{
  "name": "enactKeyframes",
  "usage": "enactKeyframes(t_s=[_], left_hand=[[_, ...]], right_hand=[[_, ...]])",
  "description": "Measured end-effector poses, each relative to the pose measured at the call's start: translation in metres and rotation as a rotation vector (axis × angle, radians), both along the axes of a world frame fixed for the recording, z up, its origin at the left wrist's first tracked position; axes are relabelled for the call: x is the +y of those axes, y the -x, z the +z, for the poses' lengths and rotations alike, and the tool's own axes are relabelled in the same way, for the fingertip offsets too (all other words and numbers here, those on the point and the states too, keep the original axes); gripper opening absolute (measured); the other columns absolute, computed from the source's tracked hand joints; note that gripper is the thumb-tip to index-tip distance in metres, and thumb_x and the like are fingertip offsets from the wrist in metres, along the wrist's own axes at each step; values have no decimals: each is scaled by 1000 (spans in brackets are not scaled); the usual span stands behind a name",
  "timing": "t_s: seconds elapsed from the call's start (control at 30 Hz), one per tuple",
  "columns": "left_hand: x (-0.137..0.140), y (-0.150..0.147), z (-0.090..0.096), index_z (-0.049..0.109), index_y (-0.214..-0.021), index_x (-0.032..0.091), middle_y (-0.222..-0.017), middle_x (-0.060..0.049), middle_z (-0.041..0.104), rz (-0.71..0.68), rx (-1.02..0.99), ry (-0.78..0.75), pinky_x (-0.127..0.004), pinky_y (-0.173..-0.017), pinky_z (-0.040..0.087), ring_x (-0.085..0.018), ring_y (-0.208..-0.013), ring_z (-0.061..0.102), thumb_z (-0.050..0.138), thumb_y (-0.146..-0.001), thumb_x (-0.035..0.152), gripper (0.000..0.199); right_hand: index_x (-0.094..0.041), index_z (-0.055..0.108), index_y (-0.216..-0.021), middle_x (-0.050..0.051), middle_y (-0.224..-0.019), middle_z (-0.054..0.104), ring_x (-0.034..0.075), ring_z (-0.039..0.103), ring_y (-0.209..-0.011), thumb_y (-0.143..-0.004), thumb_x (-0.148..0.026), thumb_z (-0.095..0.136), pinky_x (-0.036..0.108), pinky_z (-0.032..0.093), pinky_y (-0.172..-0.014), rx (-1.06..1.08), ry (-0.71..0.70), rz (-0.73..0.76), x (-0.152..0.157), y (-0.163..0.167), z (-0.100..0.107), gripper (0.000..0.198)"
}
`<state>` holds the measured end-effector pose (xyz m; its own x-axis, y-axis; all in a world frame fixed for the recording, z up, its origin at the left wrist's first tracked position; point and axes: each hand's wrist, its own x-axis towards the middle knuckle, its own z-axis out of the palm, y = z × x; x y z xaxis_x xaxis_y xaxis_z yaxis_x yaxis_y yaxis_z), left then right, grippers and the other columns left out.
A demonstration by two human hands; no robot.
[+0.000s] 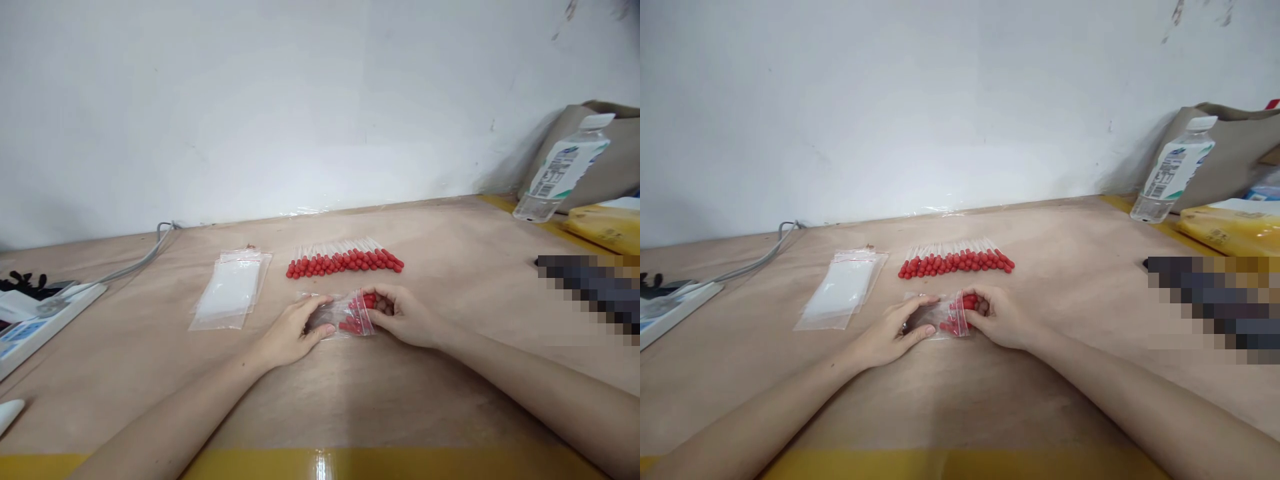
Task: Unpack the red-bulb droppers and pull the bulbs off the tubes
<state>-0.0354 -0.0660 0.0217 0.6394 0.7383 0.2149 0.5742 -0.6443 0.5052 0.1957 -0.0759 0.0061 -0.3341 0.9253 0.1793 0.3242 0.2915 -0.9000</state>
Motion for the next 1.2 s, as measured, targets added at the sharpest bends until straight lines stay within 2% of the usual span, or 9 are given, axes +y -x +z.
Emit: enactKeyframes(t_s=[0.2, 0.33, 0.6, 0.7, 0.8, 0.93, 1.03, 1.13, 1.2], left_hand=[[0, 0, -1, 44, -122, 23, -120, -5, 55, 5, 3, -26, -33, -88, 43, -20, -105, 53, 50, -84, 38, 41], [0, -1, 1, 45, -122, 23, -120, -5, 55, 1, -1, -28, -33, -87, 43, -20, -104, 53, 50, -84, 37, 40], [-2, -1, 2, 46, -121, 24, -120, -5, 55, 6, -3, -11, -34, -86, 44, -20, -101, 54, 50, -84, 38, 40], [-2, -1, 2, 46, -121, 23, -118, -6, 56, 17, -3, -14, -35, -85, 44, -20, -99, 55, 50, -84, 39, 40], [-1, 0, 0, 45, -121, 23, -118, -6, 56, 22, 0, -6, -35, -85, 45, -20, -97, 56, 50, -84, 39, 41], [0, 0, -2, 45, -121, 23, -121, -6, 54, 28, 4, -15, -35, -86, 44, -20, -103, 54, 49, -84, 40, 41], [0, 0, -1, 45, -121, 24, -121, -6, 54, 29, 10, -24, -36, -86, 45, -21, -103, 54, 49, -84, 39, 41], [0, 0, -1, 45, -122, 24, -121, -6, 54, 32, 14, -23, -36, -86, 45, -21, -102, 54, 50, -84, 38, 41], [-1, 0, -1, 45, -121, 23, -122, -6, 54, 37, 11, -19, -36, -85, 45, -21, -104, 53, 50, -84, 39, 41]], right_hand=[[-17, 55, -94, 0, -75, 61, 10, 56, -63, -68, -35, 67, 25, 46, -60, 305, 307, 57, 0, -9, 6, 34], [-17, 58, -91, 0, -79, 64, 10, 59, -68, -65, -34, 70, 24, 47, -63, 304, 392, 14, 0, -16, 7, 33], [-17, 63, -80, 1, -76, 67, 13, 62, -69, -57, -36, 74, 27, 50, -66, 242, 358, -42, 1, -17, 12, 31], [-18, 64, -77, 2, -77, 68, 15, 63, -71, -57, -37, 74, 28, 50, -67, 164, 299, -100, 5, -41, 27, 30], [-20, 66, -80, 3, -81, 69, 18, 64, -77, -59, -37, 74, 30, 50, -72, 98, 181, -240, 9, -81, 48, 28], [-24, 66, -81, 3, -84, 69, 20, 64, -80, -61, -39, 72, 33, 51, -75, 74, -126, -522, 19, -119, 64, 26], [-24, 66, -85, 4, -86, 68, 20, 63, -78, -66, -40, 67, 35, 51, -73, -28, -314, -639, 35, -120, 54, 25], [-20, 68, -79, 6, -80, 67, 20, 61, -69, -69, -39, 63, 36, 51, -65, -174, -504, -631, 55, -104, 31, 22], [-21, 69, -81, 7, -84, 65, 18, 60, -67, -72, -36, 60, 35, 51, -68, -259, -551, -624, 66, -92, 16, 20]])
